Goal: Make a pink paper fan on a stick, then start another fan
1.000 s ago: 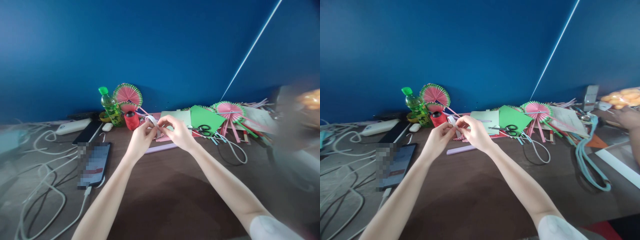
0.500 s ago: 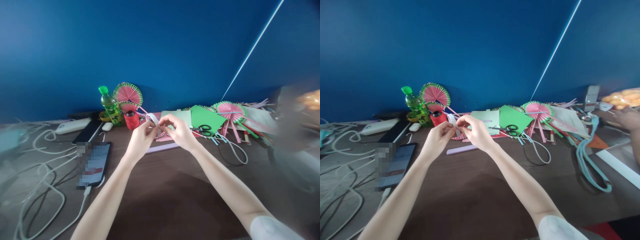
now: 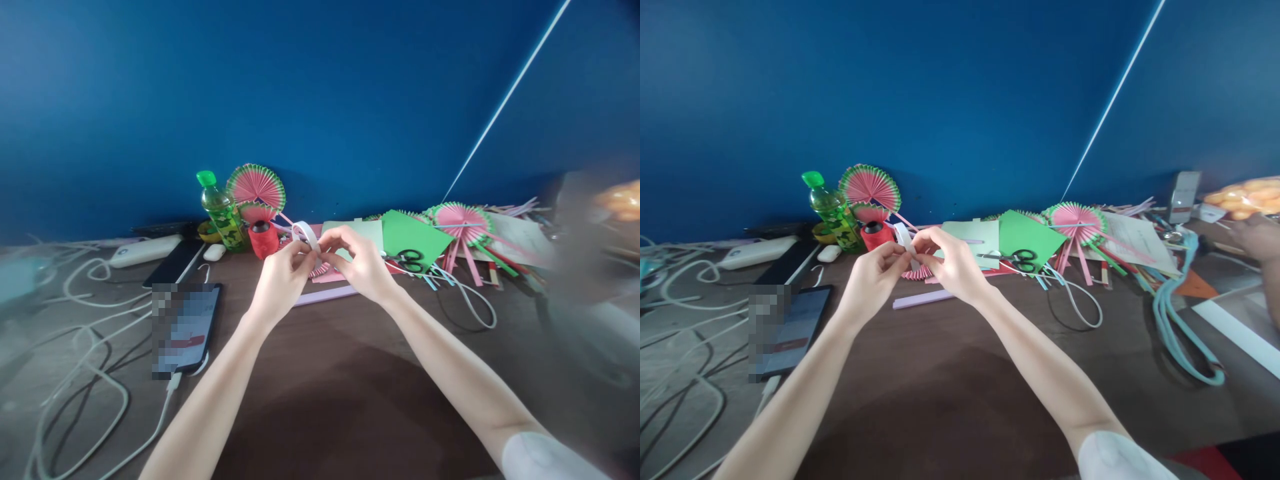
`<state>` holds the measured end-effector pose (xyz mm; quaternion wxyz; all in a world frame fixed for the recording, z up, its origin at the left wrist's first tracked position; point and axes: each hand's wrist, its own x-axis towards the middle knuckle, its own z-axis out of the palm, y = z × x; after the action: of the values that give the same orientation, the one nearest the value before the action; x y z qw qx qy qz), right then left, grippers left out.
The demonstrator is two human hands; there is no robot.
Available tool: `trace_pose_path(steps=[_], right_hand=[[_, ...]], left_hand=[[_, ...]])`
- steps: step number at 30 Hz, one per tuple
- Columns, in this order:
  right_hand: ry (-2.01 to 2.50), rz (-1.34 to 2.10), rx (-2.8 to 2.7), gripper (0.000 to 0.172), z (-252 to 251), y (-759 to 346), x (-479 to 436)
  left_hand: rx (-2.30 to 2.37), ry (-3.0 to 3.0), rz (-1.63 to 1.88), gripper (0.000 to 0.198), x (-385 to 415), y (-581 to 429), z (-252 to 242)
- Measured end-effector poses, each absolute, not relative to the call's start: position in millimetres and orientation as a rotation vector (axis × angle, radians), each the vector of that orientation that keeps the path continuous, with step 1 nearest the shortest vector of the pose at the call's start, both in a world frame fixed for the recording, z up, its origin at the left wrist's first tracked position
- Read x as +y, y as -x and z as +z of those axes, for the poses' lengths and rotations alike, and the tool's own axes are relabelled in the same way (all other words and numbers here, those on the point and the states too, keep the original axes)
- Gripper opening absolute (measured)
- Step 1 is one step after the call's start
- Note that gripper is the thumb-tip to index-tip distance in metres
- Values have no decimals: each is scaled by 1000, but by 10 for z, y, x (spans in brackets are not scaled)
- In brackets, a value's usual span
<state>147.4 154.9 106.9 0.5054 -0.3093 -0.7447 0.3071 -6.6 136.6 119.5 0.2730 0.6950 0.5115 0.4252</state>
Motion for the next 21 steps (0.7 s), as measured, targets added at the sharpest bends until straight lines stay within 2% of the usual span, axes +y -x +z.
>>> trace_pose_path(steps=[8, 14, 21], right_hand=[[696, 726, -1792, 2, 1069, -1491, 1592], [695, 814, -1734, 9, 1135, -1506, 1550], [764, 727, -1732, 6, 1137, -1514, 1540]], left_hand=[[1326, -1919, 1167, 16, 1361, 73, 1198], [1305, -1922, 1178, 15, 1320, 55, 1231], [1345, -2020, 1177, 12, 1273, 26, 1265]])
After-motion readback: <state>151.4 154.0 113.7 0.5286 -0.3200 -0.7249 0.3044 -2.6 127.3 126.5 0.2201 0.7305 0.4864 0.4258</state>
